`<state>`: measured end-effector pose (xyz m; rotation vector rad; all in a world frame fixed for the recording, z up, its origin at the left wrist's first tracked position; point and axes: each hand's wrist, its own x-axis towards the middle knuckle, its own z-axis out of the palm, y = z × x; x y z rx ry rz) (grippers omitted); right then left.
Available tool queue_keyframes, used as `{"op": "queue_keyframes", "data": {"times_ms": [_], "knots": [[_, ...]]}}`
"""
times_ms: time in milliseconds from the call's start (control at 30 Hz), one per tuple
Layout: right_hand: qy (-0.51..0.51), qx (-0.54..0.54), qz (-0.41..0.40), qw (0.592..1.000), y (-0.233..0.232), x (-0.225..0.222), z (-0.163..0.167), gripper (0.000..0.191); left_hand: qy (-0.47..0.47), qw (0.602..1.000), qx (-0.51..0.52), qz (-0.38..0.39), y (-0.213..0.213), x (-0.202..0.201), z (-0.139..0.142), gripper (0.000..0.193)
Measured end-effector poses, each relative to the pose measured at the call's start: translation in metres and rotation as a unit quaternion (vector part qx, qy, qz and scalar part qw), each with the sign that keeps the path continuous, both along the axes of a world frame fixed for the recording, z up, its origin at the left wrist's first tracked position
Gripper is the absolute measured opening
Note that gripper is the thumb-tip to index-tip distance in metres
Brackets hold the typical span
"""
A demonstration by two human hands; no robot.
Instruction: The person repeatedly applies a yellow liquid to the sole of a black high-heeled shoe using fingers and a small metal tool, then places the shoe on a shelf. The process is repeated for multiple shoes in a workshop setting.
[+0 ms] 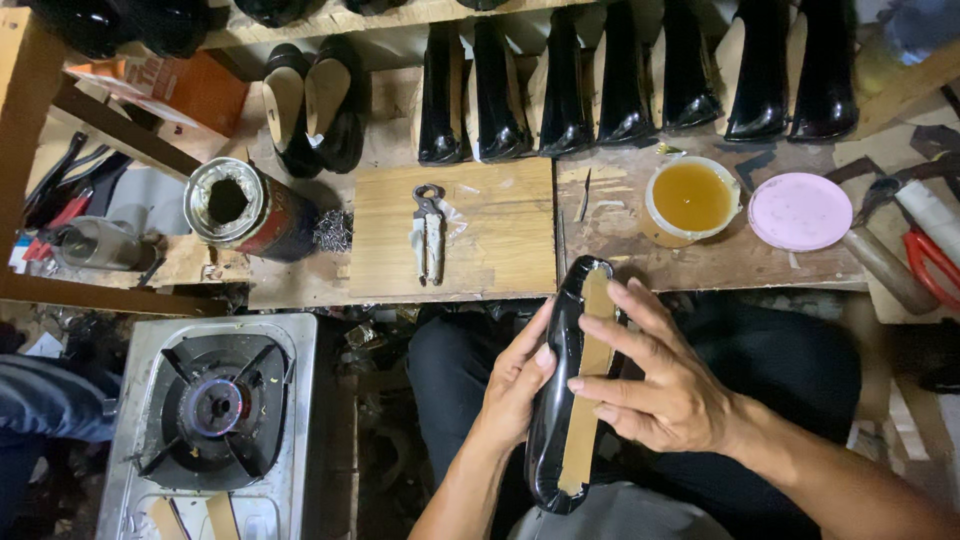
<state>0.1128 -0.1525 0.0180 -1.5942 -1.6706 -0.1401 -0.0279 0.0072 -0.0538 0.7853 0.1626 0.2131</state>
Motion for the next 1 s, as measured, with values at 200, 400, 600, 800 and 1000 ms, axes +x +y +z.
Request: {"op": "queue_keyframes", "data": {"times_ms": [200,400,600,800,1000], "knots": [[-0.002,0.013,-0.029,1.0,0.001,-0.019,0.002,0.027,0.015,0.998,0.049,0.028,0.0,0.005,0.002,0.062],[0.03,-0.018,-0.052,0.998,-0.006,-0.01,-0.001,0.024,0.017,0.993,-0.061,0.095,-0.004,0.006,-0.007,0.04],[-0.017,-0.146,-0.3,0.942,-0.009,0.087,-0.021,0.033,0.033,0.982,-0.174,0.058,0.002,-0.008,-0.002,0.064],[-0.085,-0.229,-0.343,0.907,-0.017,0.14,-0.044,0.053,0.04,0.99,-0.064,0.115,0.001,-0.004,-0.002,0.078],[0.05,-0.168,-0.322,0.93,-0.029,0.111,-0.044,0.032,0.027,0.988,-0.035,0.149,0.004,0.002,-0.005,0.083]]}}
